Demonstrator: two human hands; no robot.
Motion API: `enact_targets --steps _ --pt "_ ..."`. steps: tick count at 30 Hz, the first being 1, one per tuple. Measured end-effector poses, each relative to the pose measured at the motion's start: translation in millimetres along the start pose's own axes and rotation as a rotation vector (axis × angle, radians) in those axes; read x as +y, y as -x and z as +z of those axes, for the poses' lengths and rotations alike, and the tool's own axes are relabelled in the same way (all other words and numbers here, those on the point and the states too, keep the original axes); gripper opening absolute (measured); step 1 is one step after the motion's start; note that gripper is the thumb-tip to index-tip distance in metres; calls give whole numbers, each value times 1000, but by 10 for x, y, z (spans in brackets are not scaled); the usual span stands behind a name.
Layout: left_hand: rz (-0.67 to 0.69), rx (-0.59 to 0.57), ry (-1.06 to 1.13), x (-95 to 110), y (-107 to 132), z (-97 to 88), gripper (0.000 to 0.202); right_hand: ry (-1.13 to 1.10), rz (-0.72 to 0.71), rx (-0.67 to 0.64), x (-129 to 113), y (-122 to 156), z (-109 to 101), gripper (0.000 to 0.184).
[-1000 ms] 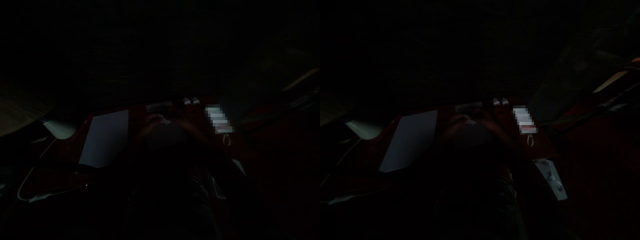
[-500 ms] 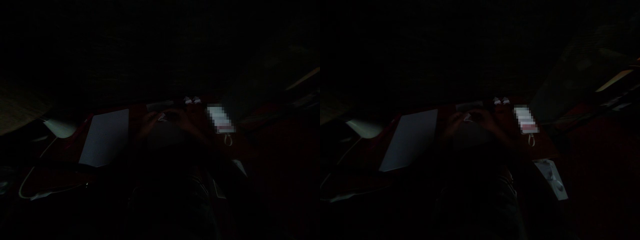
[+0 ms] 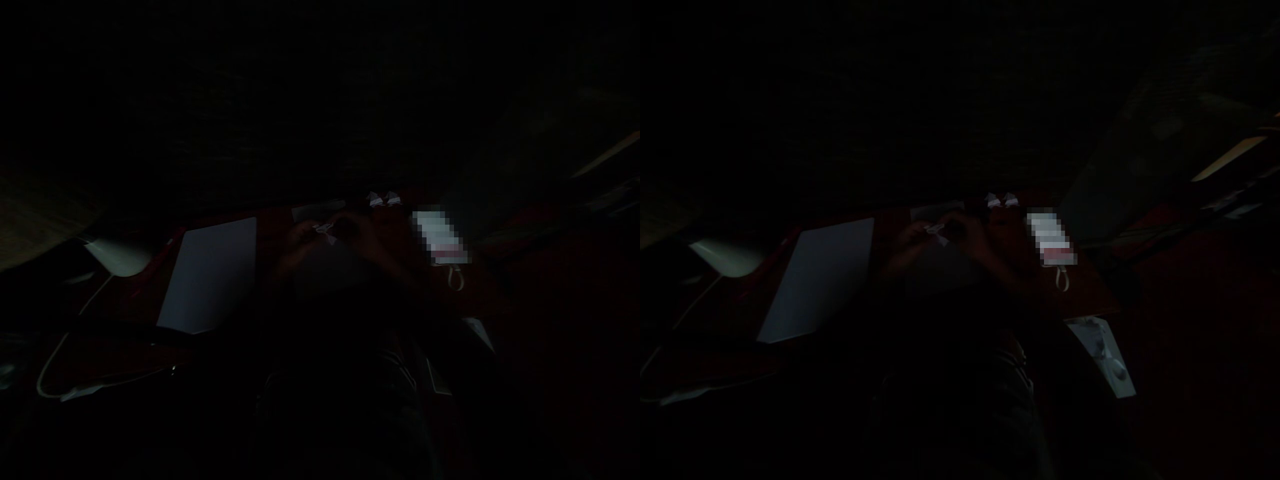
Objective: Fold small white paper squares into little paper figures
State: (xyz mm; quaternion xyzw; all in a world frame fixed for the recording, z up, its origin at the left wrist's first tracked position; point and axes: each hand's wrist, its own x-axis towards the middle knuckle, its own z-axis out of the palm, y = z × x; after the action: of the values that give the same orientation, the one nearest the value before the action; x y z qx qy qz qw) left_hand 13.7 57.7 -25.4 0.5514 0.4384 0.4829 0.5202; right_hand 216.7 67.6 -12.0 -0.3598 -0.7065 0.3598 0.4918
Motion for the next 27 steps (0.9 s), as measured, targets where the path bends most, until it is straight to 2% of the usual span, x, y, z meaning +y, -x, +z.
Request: enact_targets --steps 3,8,15,20,27 --pt "5 41 16 -3 10 -3 23 26 -16 -16 5 7 12 18" --pt "39 64 59 -12 -2 -22 33 28 -41 -14 10 6 20 16" --pt "71 93 -12 -72 -50 -18 41 58 -92 -82 -17 12 -19 1" --pt "89 74 29 -89 -55 -23 40 55 -101 -104 -37 25 -40 6" --pt "80 123 44 -118 -87 -30 36 52 -59 -142 -16 43 -34 9"
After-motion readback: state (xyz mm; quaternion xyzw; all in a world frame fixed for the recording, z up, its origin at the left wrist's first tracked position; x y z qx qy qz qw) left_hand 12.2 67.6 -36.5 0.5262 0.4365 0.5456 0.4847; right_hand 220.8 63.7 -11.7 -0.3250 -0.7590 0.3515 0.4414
